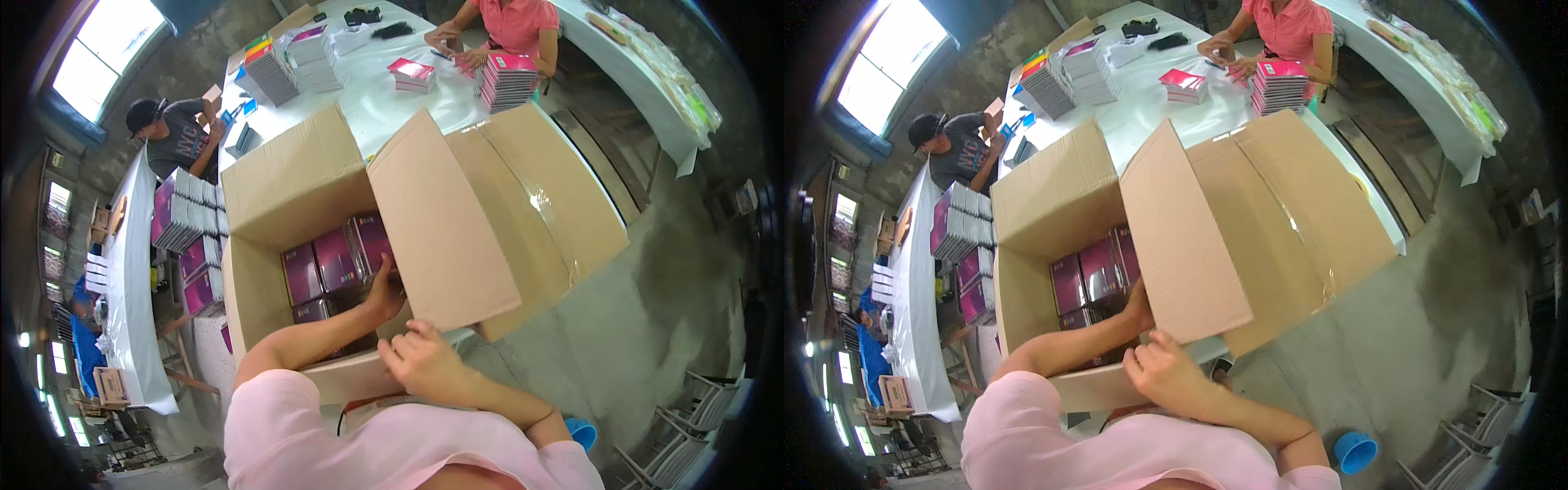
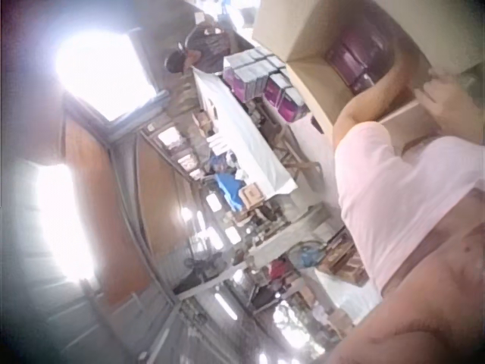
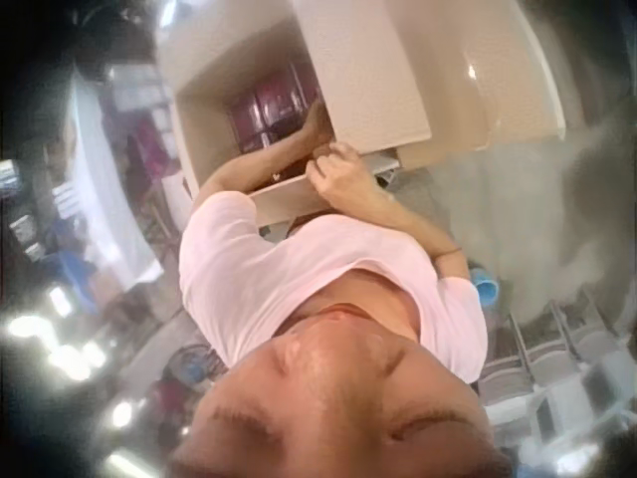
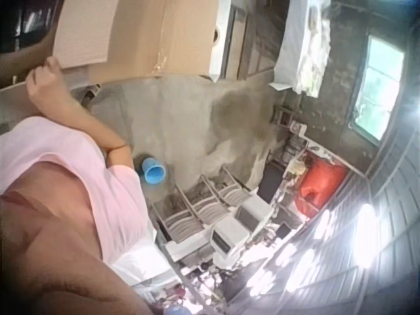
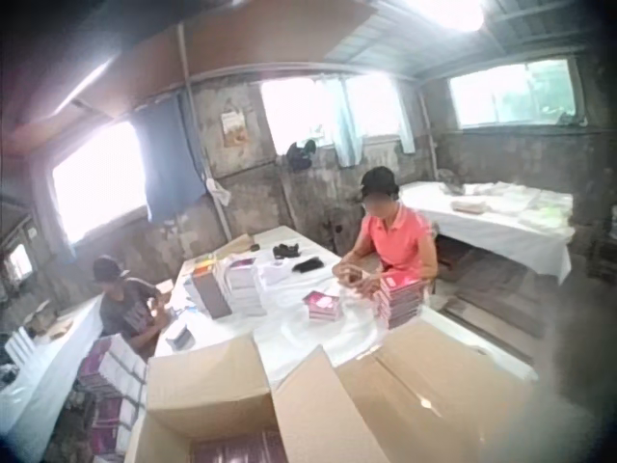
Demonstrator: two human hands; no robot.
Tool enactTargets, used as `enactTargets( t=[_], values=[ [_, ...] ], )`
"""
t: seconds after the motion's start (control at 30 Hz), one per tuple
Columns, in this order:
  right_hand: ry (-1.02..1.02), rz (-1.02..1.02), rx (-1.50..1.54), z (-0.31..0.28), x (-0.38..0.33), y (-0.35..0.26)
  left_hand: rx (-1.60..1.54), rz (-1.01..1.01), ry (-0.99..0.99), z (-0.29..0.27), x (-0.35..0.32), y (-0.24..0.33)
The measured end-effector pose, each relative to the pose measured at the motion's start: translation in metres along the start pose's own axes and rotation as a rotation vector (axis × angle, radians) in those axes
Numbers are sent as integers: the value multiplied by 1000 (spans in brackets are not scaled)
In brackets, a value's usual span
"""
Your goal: The person packs stacks of purple spiral-bound notebooks into a cardboard box, seals the box with tape, and writes on the box and a notebook. The person then opens another box and continues placing notebooks inside.
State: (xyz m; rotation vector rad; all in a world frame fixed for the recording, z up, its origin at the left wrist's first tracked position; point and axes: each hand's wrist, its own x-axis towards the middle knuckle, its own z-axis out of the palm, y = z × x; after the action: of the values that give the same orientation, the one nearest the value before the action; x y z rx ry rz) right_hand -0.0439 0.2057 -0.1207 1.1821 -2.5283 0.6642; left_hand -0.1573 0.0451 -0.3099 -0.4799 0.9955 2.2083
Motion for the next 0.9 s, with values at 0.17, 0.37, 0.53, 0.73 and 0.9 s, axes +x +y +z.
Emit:
enactTargets(
  t=[0.17, 0.37, 0.53, 0.73, 0.9],
  values=[
    [-7, -81, -35, -2, 5, 12, 21, 101, 39, 9, 5, -6],
    [34, -109, 15, 5, 11, 19, -208, -44, 104, 28, -22, 19],
    [86, -119, 19, 10, 22, 23, -243, -64, 99, 24, -19, 22],
    [-68, -85, 41, 3, 18, 21, -9, -223, 286, 34, -21, 23],
    [-104, -51, 53, -1, 21, 22, 1478, -39, 241, 82, -83, 111]
  ],
)
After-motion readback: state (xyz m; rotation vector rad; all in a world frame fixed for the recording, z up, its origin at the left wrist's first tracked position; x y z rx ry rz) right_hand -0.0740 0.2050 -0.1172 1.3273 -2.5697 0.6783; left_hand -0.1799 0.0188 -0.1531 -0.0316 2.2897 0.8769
